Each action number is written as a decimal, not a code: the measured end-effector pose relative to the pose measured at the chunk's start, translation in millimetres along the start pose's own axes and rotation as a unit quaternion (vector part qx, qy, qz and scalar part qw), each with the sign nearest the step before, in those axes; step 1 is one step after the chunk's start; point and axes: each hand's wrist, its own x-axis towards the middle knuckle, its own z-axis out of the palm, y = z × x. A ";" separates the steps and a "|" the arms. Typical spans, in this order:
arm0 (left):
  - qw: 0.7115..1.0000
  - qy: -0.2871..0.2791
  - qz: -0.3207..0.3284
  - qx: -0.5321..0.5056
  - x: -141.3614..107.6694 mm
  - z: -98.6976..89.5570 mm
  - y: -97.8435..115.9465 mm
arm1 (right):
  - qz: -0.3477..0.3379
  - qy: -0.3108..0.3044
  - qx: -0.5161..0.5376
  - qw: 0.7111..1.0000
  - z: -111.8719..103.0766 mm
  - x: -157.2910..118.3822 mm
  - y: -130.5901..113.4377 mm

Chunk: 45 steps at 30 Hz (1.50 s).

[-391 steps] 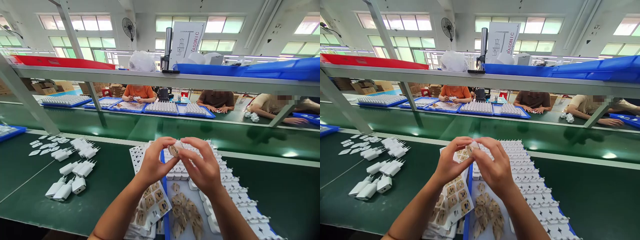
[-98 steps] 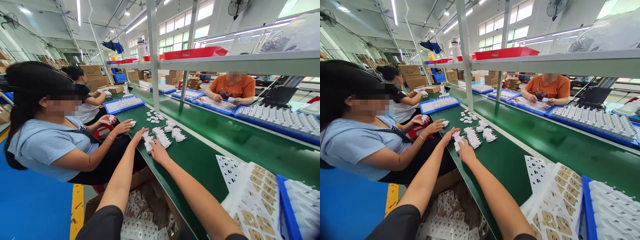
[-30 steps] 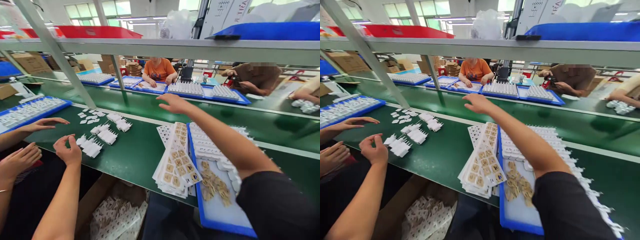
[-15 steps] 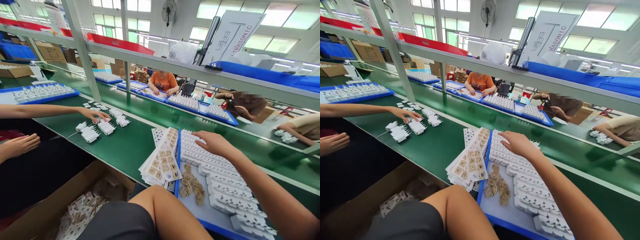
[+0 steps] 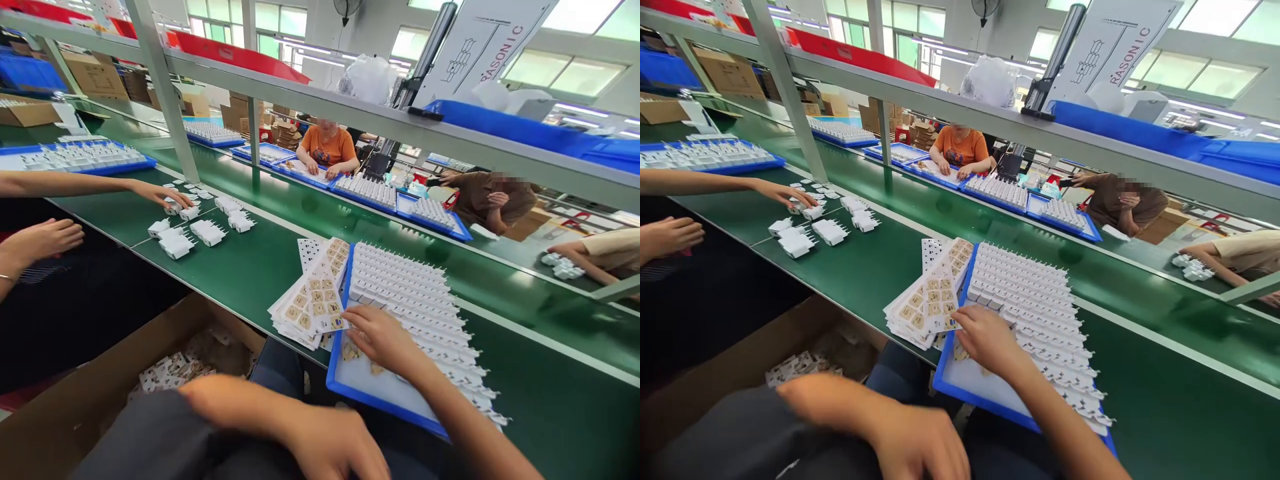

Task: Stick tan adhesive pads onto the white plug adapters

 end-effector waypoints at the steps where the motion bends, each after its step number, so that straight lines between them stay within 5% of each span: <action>1: 1.000 -0.005 -0.005 -0.006 -5.5 -4.0 0.6 | 0.007 -0.006 -0.003 1.000 9.8 4.6 -6.9; 4: 0.988 0.119 -0.100 0.021 -36.1 -20.7 -6.1 | 0.043 -0.021 -0.028 0.998 35.6 19.1 -18.9; 7: 0.945 0.261 -0.196 0.034 -63.4 -30.3 -20.9 | 0.063 -0.017 -0.031 0.997 52.8 30.9 -20.3; 11: 0.894 0.399 -0.198 -0.035 -65.5 -40.8 -36.2 | 0.070 0.003 -0.015 0.997 60.5 36.8 -14.8; 14: 0.867 0.451 -0.193 -0.081 -53.3 -62.3 -39.9 | 0.071 0.060 0.000 0.996 57.8 30.9 -19.2; 18: 0.858 0.443 -0.208 -0.157 -38.7 -98.1 -37.8 | 0.055 0.202 0.039 0.977 57.1 17.7 -46.2; 21: 0.872 0.401 -0.213 -0.181 -31.7 -110.0 -34.1 | 0.062 0.215 0.084 0.971 64.9 12.8 -65.5; 26: 0.890 0.305 -0.229 -0.248 -29.2 -99.6 -31.3 | 0.109 0.197 0.168 0.960 78.1 6.3 -67.1; 34: 0.850 0.401 -0.172 -0.295 -26.8 -84.7 -39.2 | 0.162 0.216 0.264 0.926 73.3 -5.5 -56.0; 45: 0.837 0.410 -0.167 -0.320 -10.4 -74.2 -30.2 | 0.164 0.262 0.281 0.909 71.6 1.3 -57.3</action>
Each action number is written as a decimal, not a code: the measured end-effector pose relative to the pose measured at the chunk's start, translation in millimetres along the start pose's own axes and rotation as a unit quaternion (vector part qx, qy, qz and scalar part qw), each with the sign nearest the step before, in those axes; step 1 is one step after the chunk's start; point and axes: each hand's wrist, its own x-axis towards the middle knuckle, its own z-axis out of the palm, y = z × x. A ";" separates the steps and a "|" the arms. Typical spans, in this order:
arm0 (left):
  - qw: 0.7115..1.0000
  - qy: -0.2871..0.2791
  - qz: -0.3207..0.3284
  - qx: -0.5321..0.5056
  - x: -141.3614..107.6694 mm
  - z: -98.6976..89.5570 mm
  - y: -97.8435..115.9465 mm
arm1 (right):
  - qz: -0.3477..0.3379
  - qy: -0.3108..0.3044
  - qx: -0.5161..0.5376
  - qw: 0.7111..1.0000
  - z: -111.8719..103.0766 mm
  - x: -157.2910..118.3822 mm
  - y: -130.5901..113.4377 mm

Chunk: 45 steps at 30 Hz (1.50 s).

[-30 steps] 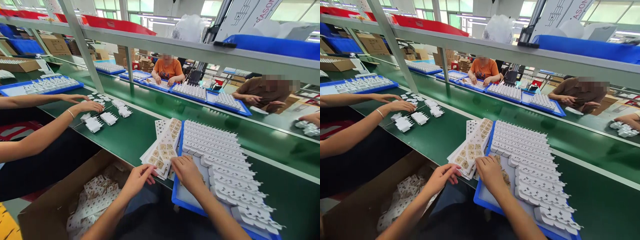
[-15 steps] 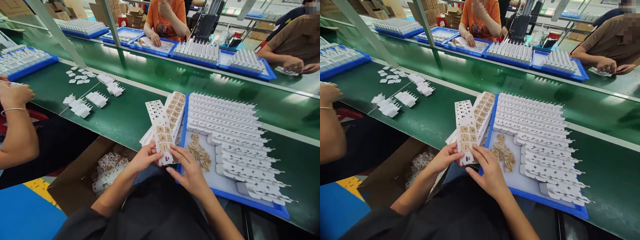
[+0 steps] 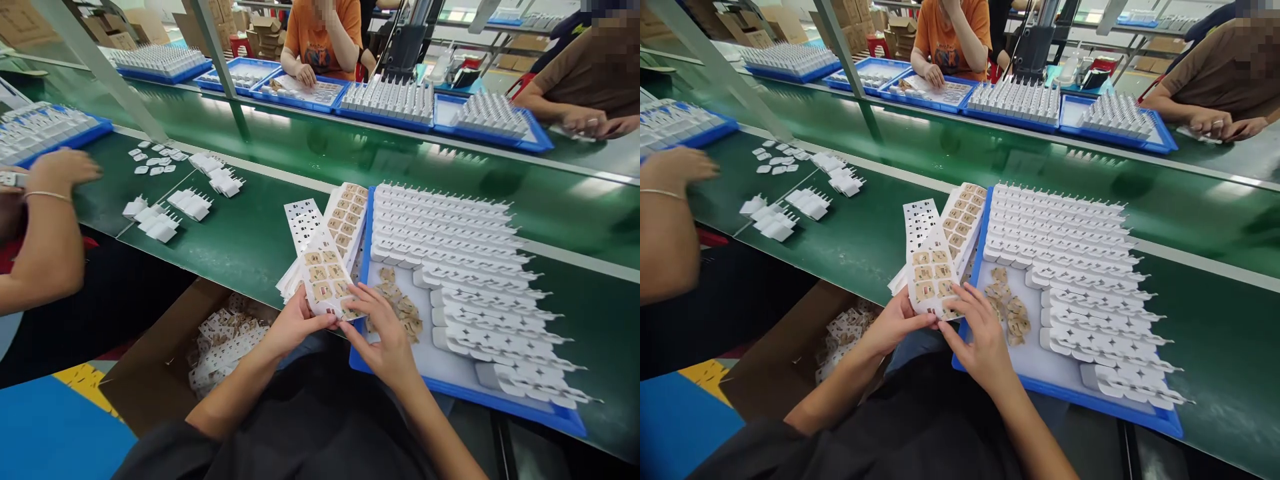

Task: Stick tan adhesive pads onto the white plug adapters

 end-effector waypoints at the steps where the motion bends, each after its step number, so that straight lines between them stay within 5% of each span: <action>1: 1.000 0.001 0.003 0.004 0.8 0.8 -0.4 | 0.005 0.004 0.001 1.000 -0.6 -0.2 -0.6; 10: 0.997 0.006 0.020 0.068 3.8 5.7 -2.6 | 0.108 -0.002 0.086 0.990 -4.8 -1.3 3.0; 16: 0.979 0.017 -0.017 0.204 4.2 -0.9 7.8 | 0.250 0.134 0.186 0.941 -14.2 -10.1 14.9; 19: 0.927 0.067 0.003 0.368 -2.2 -6.5 21.2 | 0.270 0.182 0.203 0.923 -20.4 -16.9 16.9; 22: 0.820 0.187 0.077 0.535 -11.7 -9.6 31.5 | 0.261 0.212 0.196 0.921 -25.1 -24.2 14.6; 24: 0.775 0.243 0.140 0.566 -15.6 -6.7 32.6 | 0.251 0.217 0.191 0.924 -26.4 -27.0 10.3; 27: 0.823 0.128 0.200 0.515 -13.1 8.1 25.0 | 0.233 0.195 0.215 0.928 -24.8 -26.3 1.1; 29: 0.881 -0.006 0.179 0.437 -6.8 21.9 16.4 | 0.218 0.176 0.235 0.931 -22.5 -24.9 -4.7; 32: 0.936 -0.106 0.108 0.317 4.2 39.1 5.9 | 0.199 0.172 0.231 0.937 -21.5 -27.5 -8.9; 38: 0.968 -0.159 -0.025 0.194 16.4 52.4 7.3 | 0.096 0.117 0.187 0.971 -36.4 -43.4 -1.5; 45: 0.964 -0.188 -0.089 0.166 22.6 67.2 -2.1 | 0.033 0.173 0.122 0.977 -50.8 -45.0 7.8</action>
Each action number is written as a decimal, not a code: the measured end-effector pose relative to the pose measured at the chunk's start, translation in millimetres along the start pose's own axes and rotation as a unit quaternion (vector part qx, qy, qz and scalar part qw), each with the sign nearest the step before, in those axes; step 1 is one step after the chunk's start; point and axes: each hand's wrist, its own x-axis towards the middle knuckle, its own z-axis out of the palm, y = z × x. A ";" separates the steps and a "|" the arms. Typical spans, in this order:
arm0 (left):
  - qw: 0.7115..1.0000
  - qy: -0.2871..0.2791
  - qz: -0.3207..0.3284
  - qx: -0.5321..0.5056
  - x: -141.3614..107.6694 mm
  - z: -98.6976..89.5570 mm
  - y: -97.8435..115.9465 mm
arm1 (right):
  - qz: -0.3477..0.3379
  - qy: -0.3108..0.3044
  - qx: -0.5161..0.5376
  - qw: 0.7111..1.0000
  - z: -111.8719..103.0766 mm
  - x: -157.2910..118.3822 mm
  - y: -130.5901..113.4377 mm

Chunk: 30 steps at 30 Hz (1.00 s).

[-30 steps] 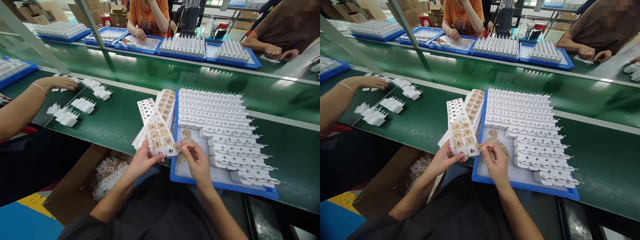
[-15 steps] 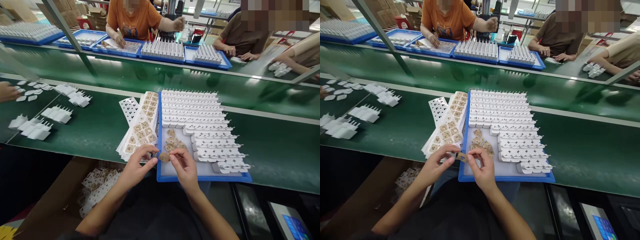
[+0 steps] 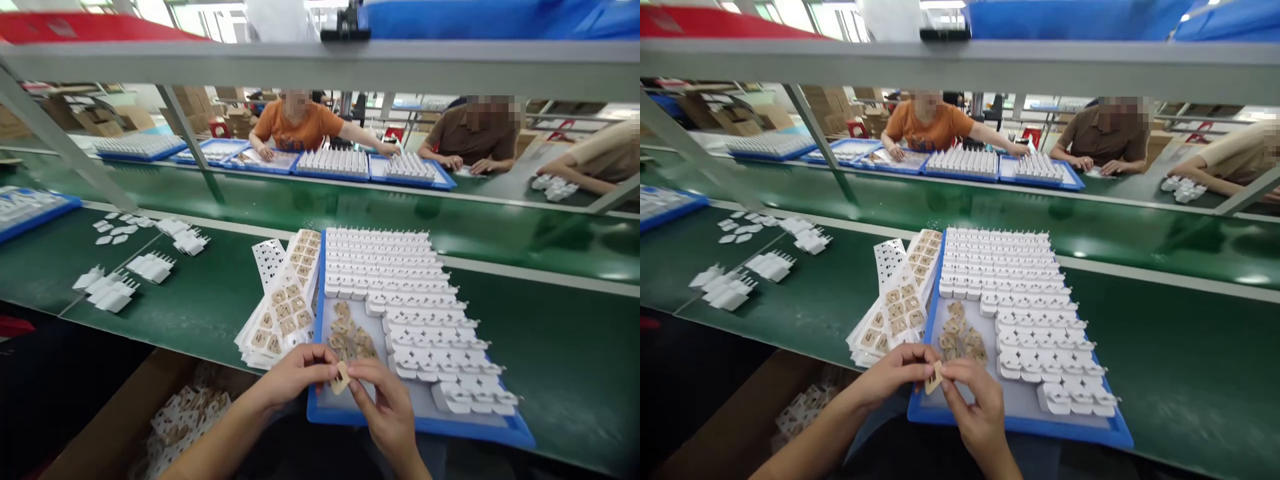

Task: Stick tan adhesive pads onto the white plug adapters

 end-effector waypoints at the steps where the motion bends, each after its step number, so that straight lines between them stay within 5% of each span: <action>1: 1.000 0.003 0.000 -0.010 2.4 1.3 -1.2 | -0.012 0.013 -0.011 1.000 -1.4 0.6 1.5; 6: 0.995 0.008 0.094 0.030 9.3 -3.1 9.4 | -0.054 0.061 -0.040 0.996 -5.0 -1.8 11.4; 10: 0.952 0.061 0.183 0.236 21.0 -17.3 40.7 | -0.025 0.072 -0.003 0.997 -4.7 -8.6 22.7; 13: 0.821 0.181 0.260 0.475 44.9 -28.2 61.0 | -0.002 0.073 0.019 0.997 -3.6 -11.9 30.3; 16: 0.684 0.213 0.258 0.649 74.3 -34.3 66.5 | -0.001 0.075 0.013 0.997 -1.4 -13.1 33.7; 19: 0.620 0.191 0.202 0.733 94.5 -34.2 60.1 | 0.015 0.095 0.010 0.995 1.8 -13.8 33.2; 24: 0.602 0.191 0.168 0.757 100.4 -28.8 49.4 | 0.060 0.126 0.030 0.990 7.6 -15.8 30.1; 30: 0.658 0.230 0.238 0.677 78.5 -29.6 60.7 | 0.044 0.133 0.023 0.990 8.8 -16.4 32.9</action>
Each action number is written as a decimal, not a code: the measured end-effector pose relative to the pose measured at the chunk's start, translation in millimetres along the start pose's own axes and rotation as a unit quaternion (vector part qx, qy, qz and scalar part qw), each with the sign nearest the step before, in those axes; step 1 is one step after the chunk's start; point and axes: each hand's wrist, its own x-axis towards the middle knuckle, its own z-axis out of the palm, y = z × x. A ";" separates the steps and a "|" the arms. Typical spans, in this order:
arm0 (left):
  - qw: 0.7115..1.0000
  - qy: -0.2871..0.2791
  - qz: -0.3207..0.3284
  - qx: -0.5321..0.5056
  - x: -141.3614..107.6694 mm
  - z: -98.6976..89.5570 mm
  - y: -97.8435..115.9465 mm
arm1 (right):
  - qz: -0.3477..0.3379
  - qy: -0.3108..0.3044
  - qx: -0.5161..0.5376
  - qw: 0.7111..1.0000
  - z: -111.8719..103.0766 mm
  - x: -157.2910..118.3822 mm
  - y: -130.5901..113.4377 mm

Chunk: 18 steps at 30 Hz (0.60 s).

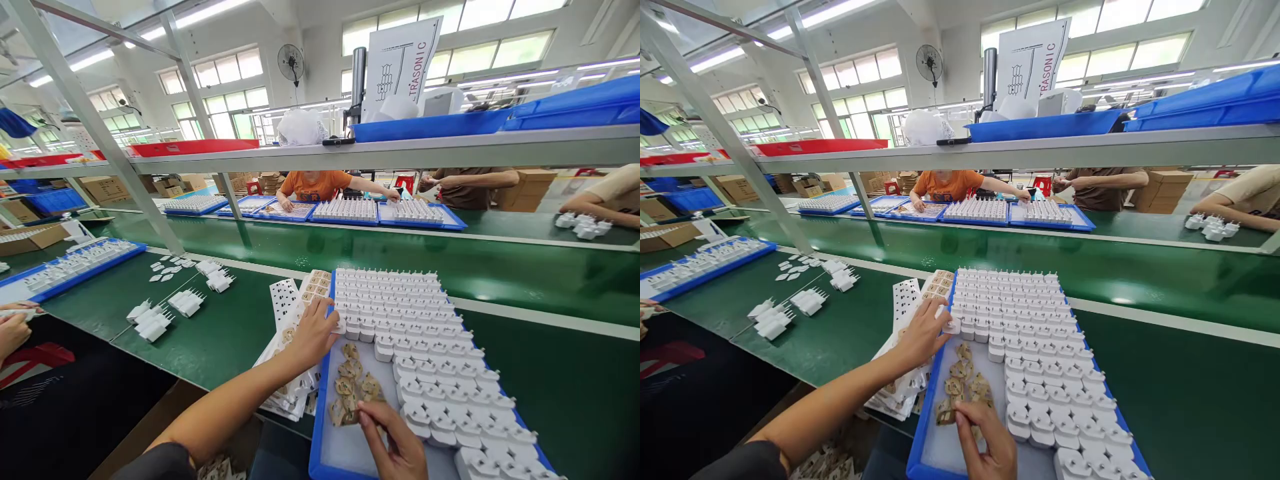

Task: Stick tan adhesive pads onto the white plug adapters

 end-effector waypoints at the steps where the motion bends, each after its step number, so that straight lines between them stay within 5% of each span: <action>1: 0.999 0.022 -0.005 -0.046 -4.2 -6.1 -0.2 | -0.002 0.000 -0.003 1.000 -0.8 1.0 0.6; 4: 0.960 0.039 -0.053 -0.274 -24.2 -19.9 2.5 | -0.015 -0.035 -0.019 0.999 -4.4 4.8 -0.3; 8: 0.793 0.050 -0.170 -0.583 -60.9 -17.4 15.7 | -0.009 -0.057 -0.036 0.998 -6.3 8.7 -8.6; 11: 0.684 0.057 -0.239 -0.687 -84.0 -6.1 29.0 | 0.019 -0.079 -0.005 0.997 -3.8 12.0 -18.5; 13: 0.638 0.025 -0.272 -0.720 -95.0 1.1 35.4 | 0.035 -0.105 0.033 0.993 -1.7 15.2 -26.9; 15: 0.624 0.000 -0.278 -0.730 -102.4 6.6 37.3 | 0.040 -0.136 0.070 0.988 0.3 18.3 -35.7; 18: 0.667 -0.015 -0.235 -0.707 -107.8 10.7 31.6 | 0.047 -0.157 0.102 0.981 2.8 20.8 -44.9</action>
